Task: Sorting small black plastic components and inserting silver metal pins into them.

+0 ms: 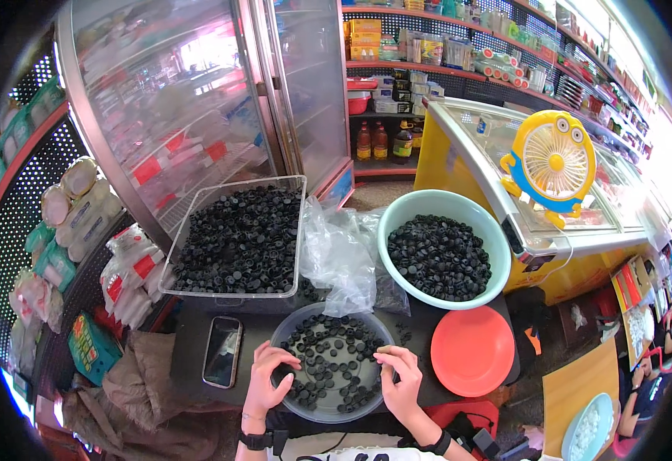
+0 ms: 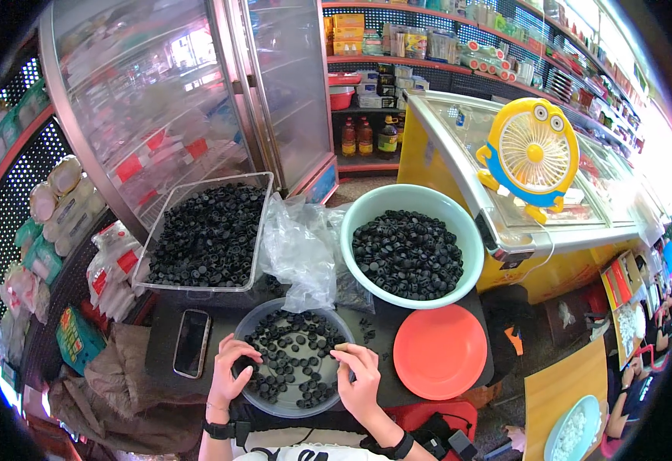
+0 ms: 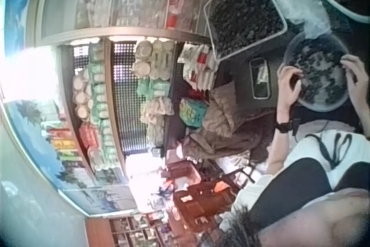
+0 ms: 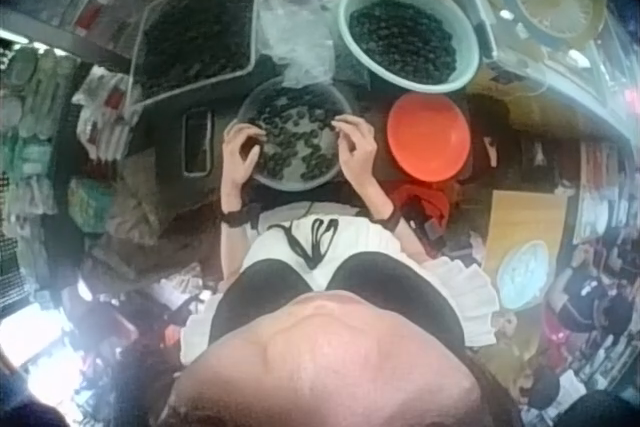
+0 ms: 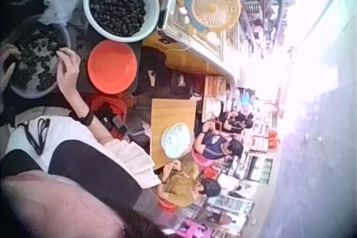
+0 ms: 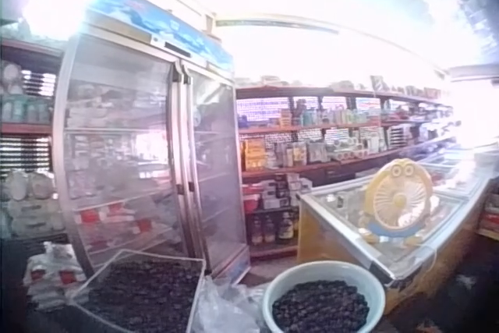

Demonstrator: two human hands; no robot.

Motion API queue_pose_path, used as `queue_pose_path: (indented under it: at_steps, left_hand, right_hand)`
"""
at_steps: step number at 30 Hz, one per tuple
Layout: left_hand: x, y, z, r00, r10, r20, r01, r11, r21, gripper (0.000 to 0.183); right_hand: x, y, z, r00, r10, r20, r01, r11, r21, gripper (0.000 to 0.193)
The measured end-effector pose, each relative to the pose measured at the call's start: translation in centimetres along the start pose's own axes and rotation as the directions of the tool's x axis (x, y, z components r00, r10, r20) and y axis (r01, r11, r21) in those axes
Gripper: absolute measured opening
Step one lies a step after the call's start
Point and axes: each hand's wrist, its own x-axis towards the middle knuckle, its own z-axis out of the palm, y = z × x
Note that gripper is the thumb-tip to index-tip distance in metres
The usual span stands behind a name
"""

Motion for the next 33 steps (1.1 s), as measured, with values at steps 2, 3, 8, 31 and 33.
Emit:
queue_pose_path:
  at_steps: [2, 3, 8, 31, 33]
  left_hand:
    - [-0.2, -0.1, -0.3, 1.0, 0.008, -0.006, -0.008, 1.0, -0.007, 0.029]
    - [-0.3, 0.0, -0.5, 1.0, 0.008, -0.008, -0.008, 1.0, -0.013, 0.029]
    - [-0.1, -0.6, -0.8, 1.0, 0.001, 0.017, 0.0, 0.999, -0.054, 0.028]
    - [-0.8, -1.8, -0.3, 0.999, 0.048, 0.002, -0.047, 0.994, -0.101, 0.014]
    - [-0.8, -1.8, -0.2, 0.998, 0.061, -0.013, -0.062, 0.994, -0.087, 0.014]
  right_hand:
    - [0.0, -0.2, 0.1, 1.0, -0.014, -0.002, 0.014, 1.0, -0.008, 0.027]
    - [0.0, -0.4, 0.3, 1.0, -0.018, -0.007, 0.018, 1.0, -0.012, 0.027]
    - [0.2, -0.4, 0.4, 0.999, -0.026, -0.027, 0.025, 0.999, -0.035, 0.028]
    - [0.5, 0.1, 1.1, 0.953, -0.088, -0.29, 0.045, 0.987, -0.152, 0.03]
    - [0.4, 0.4, 0.9, 0.953, -0.093, -0.288, 0.043, 0.984, -0.174, 0.027]
